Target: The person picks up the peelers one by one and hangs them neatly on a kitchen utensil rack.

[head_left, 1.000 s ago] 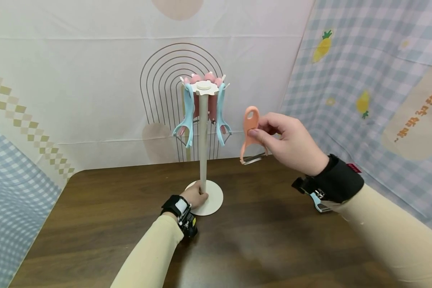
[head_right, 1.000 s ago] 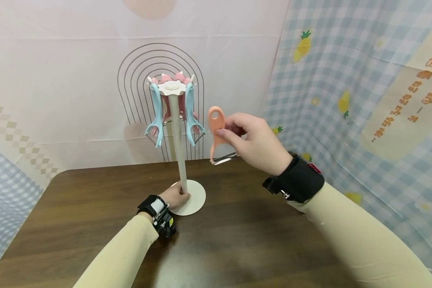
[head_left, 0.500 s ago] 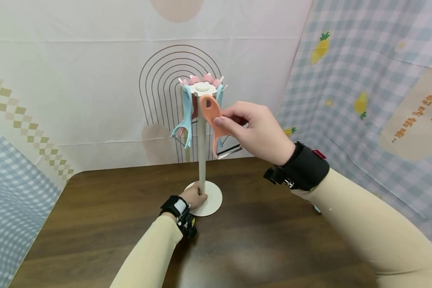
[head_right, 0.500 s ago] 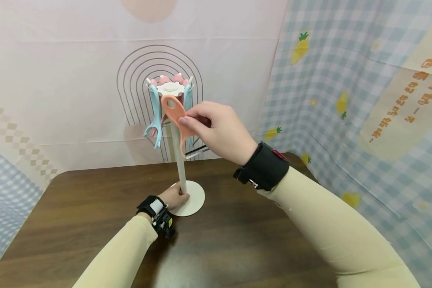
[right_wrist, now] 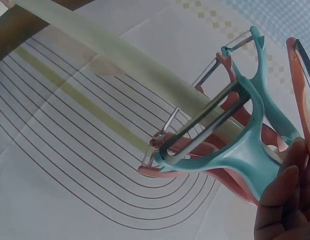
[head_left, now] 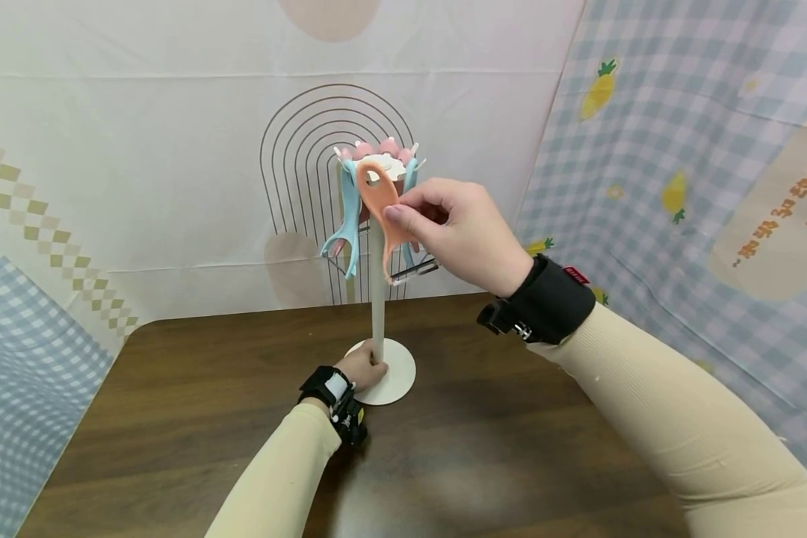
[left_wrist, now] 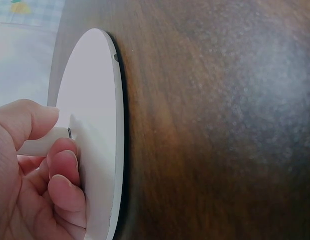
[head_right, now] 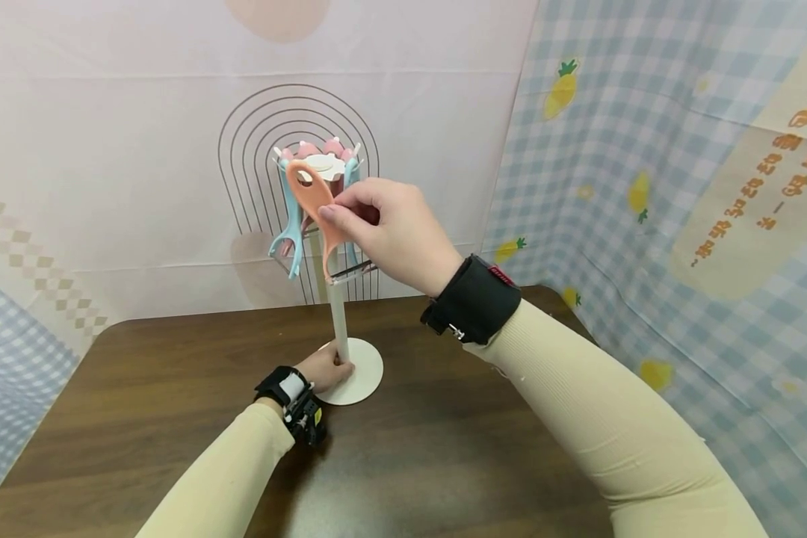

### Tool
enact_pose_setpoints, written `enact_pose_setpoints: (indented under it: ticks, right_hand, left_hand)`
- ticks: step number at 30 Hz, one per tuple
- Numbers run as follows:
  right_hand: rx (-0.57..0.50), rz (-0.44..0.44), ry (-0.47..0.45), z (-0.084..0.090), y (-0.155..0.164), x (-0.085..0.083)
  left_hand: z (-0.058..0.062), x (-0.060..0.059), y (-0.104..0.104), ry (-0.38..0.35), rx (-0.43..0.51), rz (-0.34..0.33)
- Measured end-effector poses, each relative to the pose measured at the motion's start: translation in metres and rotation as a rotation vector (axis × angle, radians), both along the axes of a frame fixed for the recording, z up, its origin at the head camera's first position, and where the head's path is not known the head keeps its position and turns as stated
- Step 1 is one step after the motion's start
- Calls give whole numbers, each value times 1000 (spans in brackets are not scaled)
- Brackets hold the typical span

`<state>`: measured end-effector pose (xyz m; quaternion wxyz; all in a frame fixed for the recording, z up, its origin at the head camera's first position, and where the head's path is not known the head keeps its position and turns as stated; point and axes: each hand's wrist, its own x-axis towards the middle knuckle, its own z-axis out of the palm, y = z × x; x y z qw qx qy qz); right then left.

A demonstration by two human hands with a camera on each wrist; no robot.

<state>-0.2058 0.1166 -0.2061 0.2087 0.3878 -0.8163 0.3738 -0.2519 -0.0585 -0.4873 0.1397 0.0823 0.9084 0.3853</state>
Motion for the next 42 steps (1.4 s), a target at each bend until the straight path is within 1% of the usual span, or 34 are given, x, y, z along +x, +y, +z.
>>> enact_pose_setpoints:
  ticks: [8,13,16,20,26,29,34,36,39,42]
  right_hand:
    - [25,-24,19,3,-2,-4]
    - [51,-47,-3,-3,2,-5]
    - [52,-49,5,-6,6,-6]
    - [56,-39,12,-8,7,-8]
    - [63,-52,-22,-13,9,-7]
    - [61,-42,-28,-15,10,-6]
    - [67,-34,12,-19,15,-5]
    - [67,-44,25,-21,18,-6]
    - [61,-74,18,-24,26,-10]
    - [64,-117,3,-30,38,-19]
  left_hand:
    - [-3,-3,-2,14,11,-4]
    - [-4,-2,-1,17,13,-12]
    - [-4,-2,-1,30,10,-17]
    - [-2,0,-1,27,21,0]
    - [-2,2,-1,24,12,3]
    - [-1,3,0,29,12,7]
    - [4,7,2,26,1,23]
    - [7,10,2,18,-3,26]
    - [8,10,2,11,0,29]
    - [6,9,2,19,1,34]
